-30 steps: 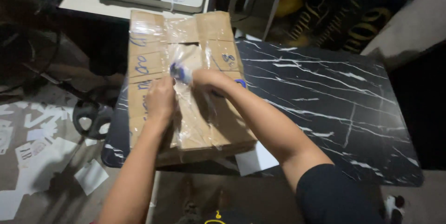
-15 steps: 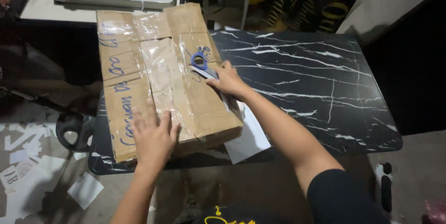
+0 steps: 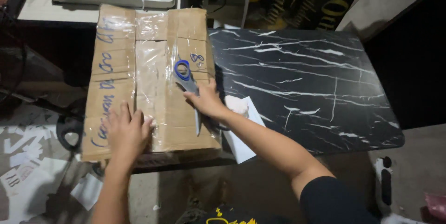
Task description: Opening a large shipping box and wiping down individual packs of crayons and writing pads.
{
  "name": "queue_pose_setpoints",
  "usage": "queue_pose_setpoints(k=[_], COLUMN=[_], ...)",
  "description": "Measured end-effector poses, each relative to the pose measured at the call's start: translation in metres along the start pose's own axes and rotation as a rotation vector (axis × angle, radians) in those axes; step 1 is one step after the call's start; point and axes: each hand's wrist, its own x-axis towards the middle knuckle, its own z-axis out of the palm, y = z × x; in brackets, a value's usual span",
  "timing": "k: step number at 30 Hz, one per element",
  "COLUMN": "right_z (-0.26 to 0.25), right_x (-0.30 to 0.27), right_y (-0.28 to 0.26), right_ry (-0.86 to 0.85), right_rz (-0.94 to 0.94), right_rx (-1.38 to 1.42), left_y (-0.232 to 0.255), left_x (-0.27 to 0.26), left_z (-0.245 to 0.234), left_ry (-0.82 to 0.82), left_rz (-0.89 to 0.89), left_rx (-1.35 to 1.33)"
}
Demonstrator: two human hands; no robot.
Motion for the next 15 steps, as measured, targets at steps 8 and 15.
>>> queue_pose_setpoints(k=[8, 15], right_z=[0.012, -0.021], right_x=[0.006, -0.022], right_y=[0.076, 0.262], right_ry=[0.176, 0.268], right_rz=[0.001, 0.507], right_rx=[0.127, -0.044], left_y=[0.144, 0.275], left_x=[0.042, 0.019], left_z=[0.029, 0.236], left_ry=[0.046, -0.142], left_rz=[0.266, -0.019], left_rx=[-0.345, -0.849])
